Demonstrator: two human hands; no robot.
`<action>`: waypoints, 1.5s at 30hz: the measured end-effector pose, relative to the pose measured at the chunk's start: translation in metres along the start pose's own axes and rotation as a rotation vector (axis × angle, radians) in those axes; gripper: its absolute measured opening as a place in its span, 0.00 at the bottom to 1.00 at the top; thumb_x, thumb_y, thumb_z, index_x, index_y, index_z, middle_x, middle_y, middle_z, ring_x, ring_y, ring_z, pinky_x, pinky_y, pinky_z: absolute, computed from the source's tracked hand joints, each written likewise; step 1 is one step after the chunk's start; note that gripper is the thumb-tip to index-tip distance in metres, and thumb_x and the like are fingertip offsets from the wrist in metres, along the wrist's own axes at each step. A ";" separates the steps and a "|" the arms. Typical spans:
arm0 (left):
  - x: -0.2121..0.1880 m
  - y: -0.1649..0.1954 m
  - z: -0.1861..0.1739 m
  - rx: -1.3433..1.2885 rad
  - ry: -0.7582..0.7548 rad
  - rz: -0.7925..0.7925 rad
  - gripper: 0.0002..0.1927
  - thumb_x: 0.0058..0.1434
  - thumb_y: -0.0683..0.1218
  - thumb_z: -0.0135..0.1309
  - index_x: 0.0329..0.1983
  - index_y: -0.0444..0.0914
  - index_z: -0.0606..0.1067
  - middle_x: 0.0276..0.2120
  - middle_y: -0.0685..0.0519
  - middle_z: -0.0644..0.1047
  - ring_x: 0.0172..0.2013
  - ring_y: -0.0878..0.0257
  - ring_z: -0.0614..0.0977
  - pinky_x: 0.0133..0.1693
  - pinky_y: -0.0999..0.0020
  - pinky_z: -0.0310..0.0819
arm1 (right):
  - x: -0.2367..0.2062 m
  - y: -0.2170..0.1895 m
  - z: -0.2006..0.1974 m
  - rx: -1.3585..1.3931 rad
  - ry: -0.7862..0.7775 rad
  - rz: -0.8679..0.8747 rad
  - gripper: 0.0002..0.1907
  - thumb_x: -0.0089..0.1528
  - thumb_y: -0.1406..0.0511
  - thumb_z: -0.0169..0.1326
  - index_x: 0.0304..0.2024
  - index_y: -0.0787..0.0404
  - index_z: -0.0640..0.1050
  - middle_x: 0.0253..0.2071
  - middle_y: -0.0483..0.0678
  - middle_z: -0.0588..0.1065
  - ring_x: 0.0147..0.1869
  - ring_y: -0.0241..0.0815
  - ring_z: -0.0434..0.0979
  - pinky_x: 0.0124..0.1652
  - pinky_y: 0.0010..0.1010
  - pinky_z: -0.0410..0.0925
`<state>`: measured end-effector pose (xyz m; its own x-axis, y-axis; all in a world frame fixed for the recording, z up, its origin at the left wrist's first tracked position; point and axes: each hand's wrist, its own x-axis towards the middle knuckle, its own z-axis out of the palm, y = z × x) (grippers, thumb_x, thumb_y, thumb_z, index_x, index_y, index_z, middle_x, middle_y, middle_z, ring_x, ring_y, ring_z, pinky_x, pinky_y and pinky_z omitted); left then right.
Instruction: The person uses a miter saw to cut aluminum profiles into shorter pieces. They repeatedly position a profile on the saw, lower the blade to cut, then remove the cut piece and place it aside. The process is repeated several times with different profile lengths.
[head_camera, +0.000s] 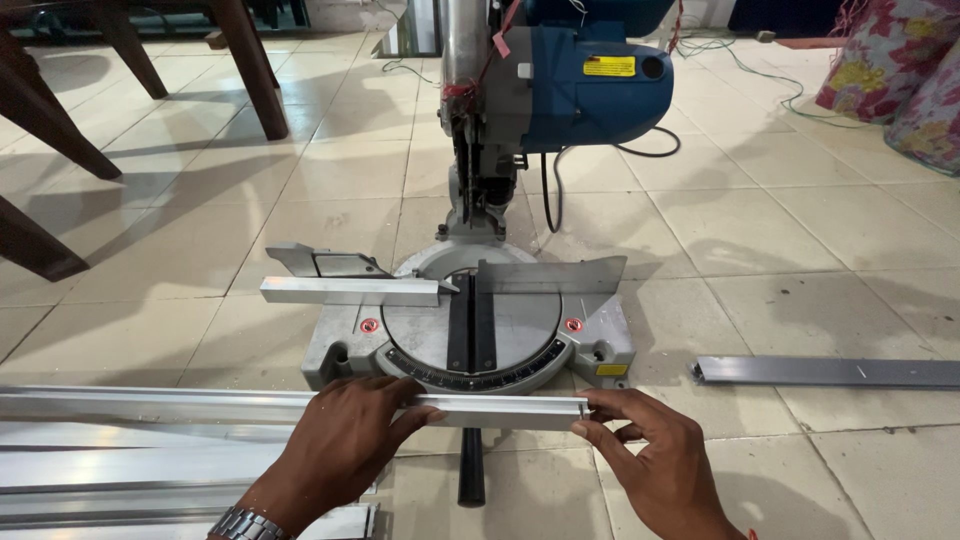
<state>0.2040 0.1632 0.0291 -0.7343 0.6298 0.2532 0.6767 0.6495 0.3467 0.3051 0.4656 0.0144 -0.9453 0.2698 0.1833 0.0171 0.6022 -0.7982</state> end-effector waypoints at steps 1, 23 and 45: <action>0.000 0.000 -0.001 -0.006 -0.018 -0.016 0.23 0.67 0.58 0.47 0.49 0.36 0.79 0.30 0.45 0.81 0.32 0.48 0.81 0.38 0.51 0.74 | 0.000 0.000 0.000 -0.001 0.000 0.003 0.21 0.54 0.64 0.65 0.51 0.54 0.83 0.39 0.46 0.85 0.43 0.37 0.85 0.36 0.30 0.80; 0.000 0.046 -0.043 -0.060 -0.144 0.122 0.21 0.61 0.49 0.56 0.58 0.46 0.77 0.36 0.47 0.83 0.35 0.47 0.83 0.37 0.50 0.75 | -0.003 0.000 0.017 0.025 0.076 -0.024 0.19 0.52 0.64 0.68 0.47 0.54 0.85 0.39 0.45 0.86 0.42 0.37 0.85 0.35 0.29 0.79; -0.004 0.038 -0.046 -0.049 -0.225 0.051 0.19 0.63 0.51 0.55 0.58 0.46 0.77 0.35 0.48 0.82 0.34 0.50 0.83 0.38 0.51 0.75 | -0.003 -0.001 0.027 -0.009 0.097 -0.024 0.18 0.53 0.62 0.68 0.47 0.52 0.85 0.41 0.44 0.86 0.42 0.37 0.85 0.35 0.30 0.80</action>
<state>0.2304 0.1652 0.0829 -0.6650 0.7439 0.0656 0.7050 0.5963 0.3839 0.2991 0.4438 -0.0012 -0.9093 0.3270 0.2574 -0.0014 0.6162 -0.7876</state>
